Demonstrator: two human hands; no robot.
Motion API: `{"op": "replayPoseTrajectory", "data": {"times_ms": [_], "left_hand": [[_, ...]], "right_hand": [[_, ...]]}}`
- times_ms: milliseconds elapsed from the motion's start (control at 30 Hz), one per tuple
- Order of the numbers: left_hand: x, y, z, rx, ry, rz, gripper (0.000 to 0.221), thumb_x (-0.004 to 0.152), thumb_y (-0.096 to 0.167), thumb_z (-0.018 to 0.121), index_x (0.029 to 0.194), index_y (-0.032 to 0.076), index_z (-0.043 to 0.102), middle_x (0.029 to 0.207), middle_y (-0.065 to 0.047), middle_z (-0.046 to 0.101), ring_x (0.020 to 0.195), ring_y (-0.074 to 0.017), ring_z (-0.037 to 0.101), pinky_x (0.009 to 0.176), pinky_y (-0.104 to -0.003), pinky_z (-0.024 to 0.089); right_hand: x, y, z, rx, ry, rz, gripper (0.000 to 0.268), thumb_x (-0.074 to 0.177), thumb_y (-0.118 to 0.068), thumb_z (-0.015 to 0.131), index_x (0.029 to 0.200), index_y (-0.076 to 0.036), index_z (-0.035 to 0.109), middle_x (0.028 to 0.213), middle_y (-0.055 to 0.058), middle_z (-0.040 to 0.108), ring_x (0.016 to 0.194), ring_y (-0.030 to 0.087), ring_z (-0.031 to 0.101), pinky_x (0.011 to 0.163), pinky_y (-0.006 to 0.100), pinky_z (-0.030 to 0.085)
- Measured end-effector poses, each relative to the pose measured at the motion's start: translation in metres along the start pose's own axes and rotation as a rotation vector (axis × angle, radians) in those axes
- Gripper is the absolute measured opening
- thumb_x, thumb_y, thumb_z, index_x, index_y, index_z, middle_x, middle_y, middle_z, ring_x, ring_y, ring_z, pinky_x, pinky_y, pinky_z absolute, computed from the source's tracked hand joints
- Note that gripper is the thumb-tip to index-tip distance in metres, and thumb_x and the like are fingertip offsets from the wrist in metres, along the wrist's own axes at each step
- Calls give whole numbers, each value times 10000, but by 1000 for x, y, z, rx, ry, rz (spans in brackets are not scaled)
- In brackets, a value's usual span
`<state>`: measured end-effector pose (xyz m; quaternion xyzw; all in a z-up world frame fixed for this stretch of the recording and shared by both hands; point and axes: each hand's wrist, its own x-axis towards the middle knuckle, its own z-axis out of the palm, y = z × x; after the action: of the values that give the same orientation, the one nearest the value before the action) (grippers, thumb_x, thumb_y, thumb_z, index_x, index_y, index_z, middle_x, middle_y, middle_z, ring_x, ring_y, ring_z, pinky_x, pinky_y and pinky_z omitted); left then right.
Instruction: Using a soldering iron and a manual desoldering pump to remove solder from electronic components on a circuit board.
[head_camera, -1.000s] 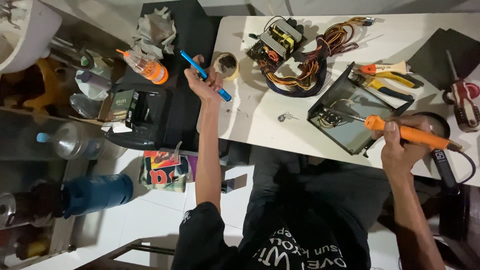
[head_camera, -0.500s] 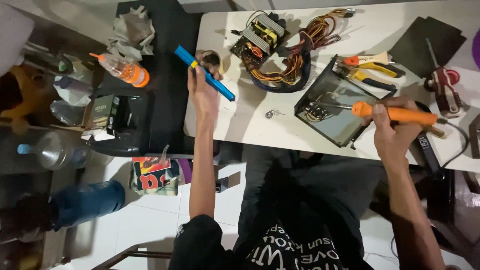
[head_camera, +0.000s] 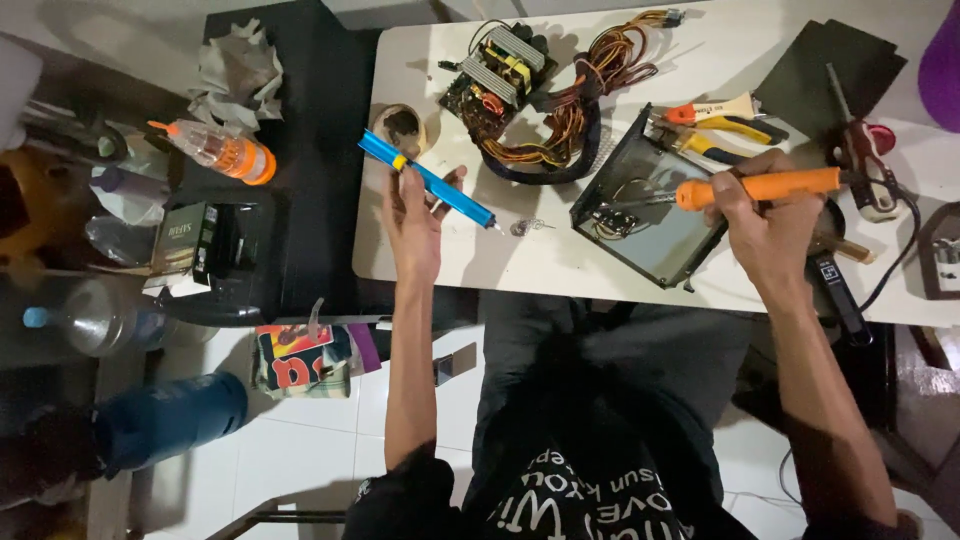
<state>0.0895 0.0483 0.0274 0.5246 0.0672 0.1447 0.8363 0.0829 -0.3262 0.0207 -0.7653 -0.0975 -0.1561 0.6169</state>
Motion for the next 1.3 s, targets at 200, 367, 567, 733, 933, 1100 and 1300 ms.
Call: {"op": "replayPoseTrajectory", "data": {"times_ms": [200,367,567,733,933,1100,1300], "left_hand": [[-35,-10,27,38,-5,56,354,1033,311,646,1308,107,554,1168,-40,595,1032,-380,748,1036,-548,568],[-66,-28,37,252,80,175,377,1012,290,676,1316,79,601,1236,-65,651,1052,-160,646,958,-481,641],[-91,-51,34,368,184,205,353,976,287,704,1258,83,646,1120,-85,707,1038,-215,715,919,-403,632],[-107,-64,29,368,197,255,334,960,304,739,1221,108,671,914,-19,649,809,-102,589,688,-255,543],[-118,-72,29,341,229,201,331,966,243,726,1250,106,628,1185,-109,667,1088,-243,697,910,-376,640],[-122,-72,36,290,192,189,272,970,246,718,1181,110,613,1079,-102,637,958,-210,691,871,-350,626],[-123,-70,41,352,209,233,265,954,268,740,1151,138,620,1013,-67,635,877,-139,609,754,-272,552]], "right_hand": [[6,2,3,5,13,52,199,1123,-58,692,1010,75,596,821,190,670,623,210,642,553,299,537],[5,3,2,-17,36,77,164,1110,9,699,1005,70,589,806,181,666,626,212,655,571,299,550],[5,-1,3,-20,29,88,166,1114,-4,697,1008,66,590,804,173,670,627,202,652,575,284,550],[4,1,3,8,10,109,179,1123,-30,702,1004,40,588,777,152,658,641,194,645,590,296,536],[4,1,4,-44,16,119,165,1094,-5,703,981,40,592,772,147,661,626,187,642,587,282,537],[3,4,2,-48,-18,70,205,1136,-49,700,993,61,602,786,156,663,630,192,634,567,285,514],[4,-1,3,-50,-10,67,204,1121,-26,713,969,51,600,767,148,660,629,191,637,577,281,510]]}}
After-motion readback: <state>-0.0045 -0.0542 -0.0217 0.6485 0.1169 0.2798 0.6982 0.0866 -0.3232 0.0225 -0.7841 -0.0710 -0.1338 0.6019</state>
